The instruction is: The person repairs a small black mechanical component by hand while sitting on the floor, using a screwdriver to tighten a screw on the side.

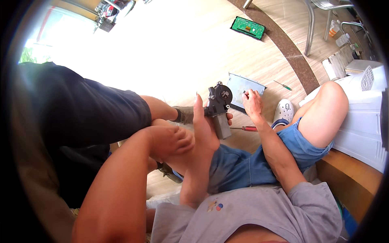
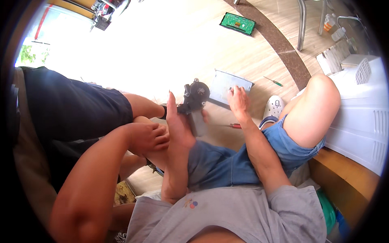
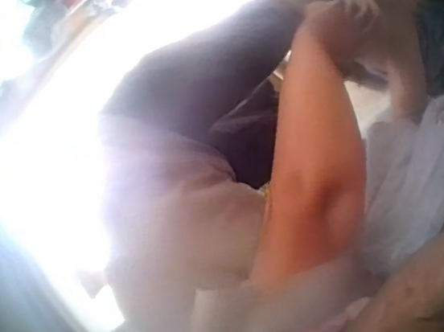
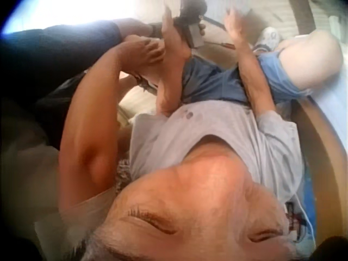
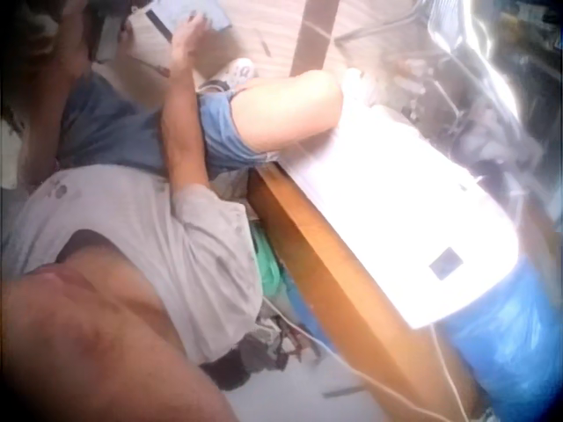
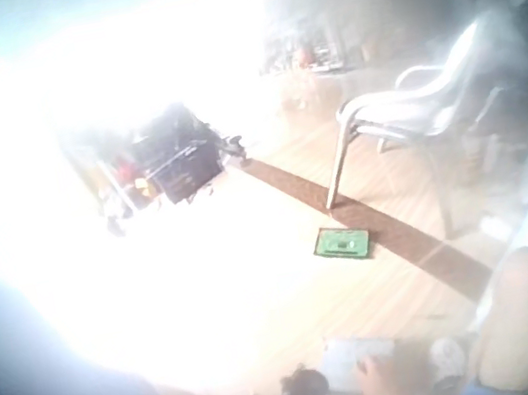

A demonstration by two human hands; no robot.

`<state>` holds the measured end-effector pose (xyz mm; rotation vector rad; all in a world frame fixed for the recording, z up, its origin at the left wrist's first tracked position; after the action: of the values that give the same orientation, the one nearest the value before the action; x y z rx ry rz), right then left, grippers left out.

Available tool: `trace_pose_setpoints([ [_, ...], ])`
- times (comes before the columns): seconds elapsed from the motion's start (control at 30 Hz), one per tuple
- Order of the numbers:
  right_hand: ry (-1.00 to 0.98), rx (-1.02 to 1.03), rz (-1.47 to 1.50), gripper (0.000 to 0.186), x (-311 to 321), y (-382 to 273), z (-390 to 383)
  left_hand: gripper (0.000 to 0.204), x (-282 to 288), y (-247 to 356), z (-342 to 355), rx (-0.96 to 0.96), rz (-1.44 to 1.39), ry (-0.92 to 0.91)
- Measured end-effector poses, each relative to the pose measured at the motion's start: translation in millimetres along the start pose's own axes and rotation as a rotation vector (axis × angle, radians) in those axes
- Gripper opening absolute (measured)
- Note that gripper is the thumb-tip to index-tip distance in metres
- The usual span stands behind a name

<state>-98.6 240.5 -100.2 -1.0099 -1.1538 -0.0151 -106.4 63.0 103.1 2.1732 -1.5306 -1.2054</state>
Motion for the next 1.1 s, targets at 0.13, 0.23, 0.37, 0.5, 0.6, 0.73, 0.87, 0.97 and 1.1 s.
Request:
trace_pose_setpoints([
  [0.13,0.061,-0.029,0.071,0.018,-8.1,8.9,-0.6,0.066,-4.6,-4.2,1.7,-0.007,0.036,-0.02],
  [0.23,0.122,-0.11,0.123,0.016,-6.6,17.3,-2.6,0.067,-8.4,-7.3,1.7,0.018,0.072,-0.039],
  [0.37,0.108,-0.303,0.327,0.02,3.8,17.2,-0.9,0.07,-12.6,-9.0,-1.1,0.065,0.047,-0.091],
  [0.5,0.042,-0.49,0.76,0.02,47.9,-15.2,-0.8,0.073,-17.0,-12.9,-5.9,0.127,-0.036,-0.169],
  [0.6,0.1,-0.332,0.972,0.019,80.0,-39.8,3.9,0.072,-16.7,-13.8,-8.4,0.202,-0.135,-0.248],
  [0.73,0.059,-0.166,0.974,0.017,150.6,-78.4,-6.8,0.07,-12.4,-10.6,-13.8,0.143,-0.16,-0.255],
  [0.87,-0.017,0.034,0.872,0.016,202.7,-91.3,-12.7,0.07,-13.9,-15.3,-5.3,0.121,-0.117,-0.258],
  [0.97,0.078,0.311,0.637,0.018,245.5,-100.2,-11.9,0.07,-20.5,-21.3,1.7,0.09,-0.043,-0.228],
  [1.1,0.153,0.794,0.474,0.016,271.6,-141.7,-26.6,0.068,-7.3,-15.8,-2.0,0.006,-0.057,-0.254],
])
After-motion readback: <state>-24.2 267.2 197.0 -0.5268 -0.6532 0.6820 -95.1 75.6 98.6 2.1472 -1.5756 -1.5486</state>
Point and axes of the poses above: each hand's wrist, its own z-axis towards the middle knuckle, its own x-axis out of the back of the hand, y = z × x, the point moved 3 cm from there along z, towards the middle knuckle, and after that the axes turned 8 degrees about y, right-handed, at the moved point
